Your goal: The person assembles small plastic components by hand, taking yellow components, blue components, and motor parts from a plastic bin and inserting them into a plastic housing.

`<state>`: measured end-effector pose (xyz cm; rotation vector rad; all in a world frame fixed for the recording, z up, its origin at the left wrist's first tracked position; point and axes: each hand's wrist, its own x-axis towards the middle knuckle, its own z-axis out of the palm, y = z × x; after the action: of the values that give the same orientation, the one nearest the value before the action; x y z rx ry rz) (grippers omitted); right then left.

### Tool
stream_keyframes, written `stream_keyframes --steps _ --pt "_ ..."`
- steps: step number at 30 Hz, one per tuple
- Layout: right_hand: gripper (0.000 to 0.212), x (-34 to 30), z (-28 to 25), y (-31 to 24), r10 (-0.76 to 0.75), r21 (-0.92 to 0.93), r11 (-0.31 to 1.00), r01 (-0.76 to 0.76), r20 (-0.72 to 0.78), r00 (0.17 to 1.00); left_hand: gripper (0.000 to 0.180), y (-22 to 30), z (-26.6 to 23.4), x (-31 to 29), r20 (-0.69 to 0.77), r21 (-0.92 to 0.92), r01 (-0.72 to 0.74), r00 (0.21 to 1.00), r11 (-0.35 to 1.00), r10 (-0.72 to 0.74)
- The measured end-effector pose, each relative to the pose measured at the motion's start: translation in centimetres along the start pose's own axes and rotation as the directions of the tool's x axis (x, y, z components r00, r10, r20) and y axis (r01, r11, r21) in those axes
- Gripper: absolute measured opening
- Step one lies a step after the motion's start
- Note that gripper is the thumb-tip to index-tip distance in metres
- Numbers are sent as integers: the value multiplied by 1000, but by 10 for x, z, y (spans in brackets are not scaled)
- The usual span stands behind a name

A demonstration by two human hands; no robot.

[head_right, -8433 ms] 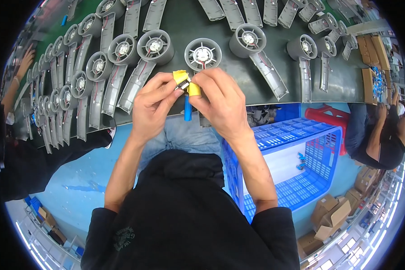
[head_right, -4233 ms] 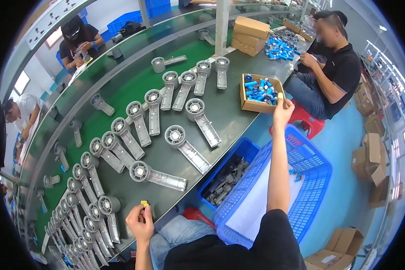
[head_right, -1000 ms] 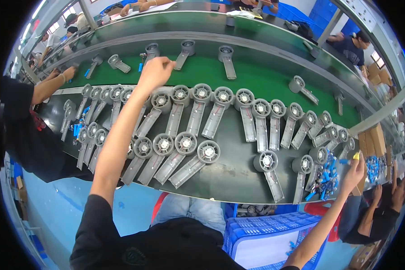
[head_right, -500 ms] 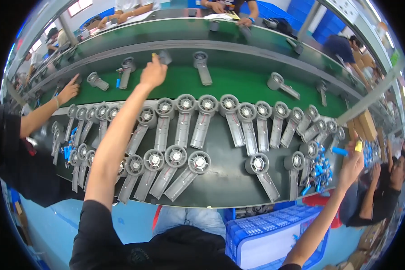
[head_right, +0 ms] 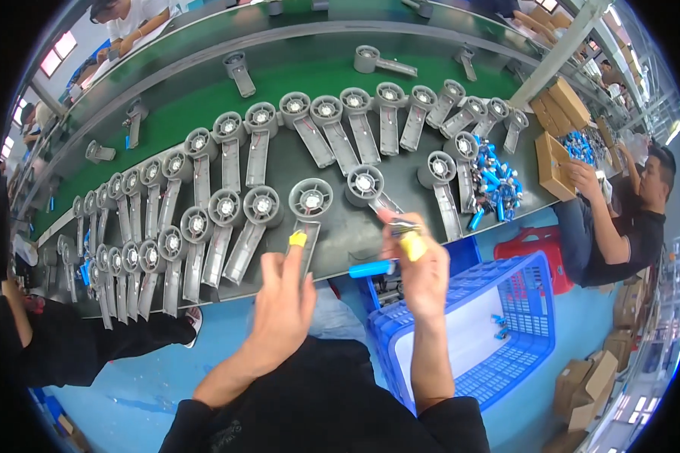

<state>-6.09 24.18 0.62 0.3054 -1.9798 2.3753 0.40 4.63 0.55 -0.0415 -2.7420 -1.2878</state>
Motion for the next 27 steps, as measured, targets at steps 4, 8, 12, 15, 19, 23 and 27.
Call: stream_keyframes --steps 4,8,12,15,19,23,27 --pt "38 -22 3 20 129 121 983 -140 92 987 52 -22 50 3 -80 14 46 996 999 -45" --pt "35 -34 3 18 207 37 977 -208 42 978 44 -19 43 -3 -126 133 -34 991 991 51" --pt "31 -41 7 21 241 148 953 -263 151 959 35 -16 4 -11 -211 -15 -216 955 976 208" --pt "30 -36 23 35 27 77 996 -49 260 965 42 -21 7 -10 -85 -625 -149 989 766 123" --pt "35 -24 37 21 -123 -414 868 275 358 926 42 -25 8 -13 86 -849 123 992 514 -96" --pt "39 -13 22 31 -30 -417 901 121 219 975 35 -36 -7 -3 1 -726 156 974 670 -225" --pt "29 -15 8 55 72 -348 936 -54 40 997 21 -41 5 23 -96 -14 -224 970 974 222"
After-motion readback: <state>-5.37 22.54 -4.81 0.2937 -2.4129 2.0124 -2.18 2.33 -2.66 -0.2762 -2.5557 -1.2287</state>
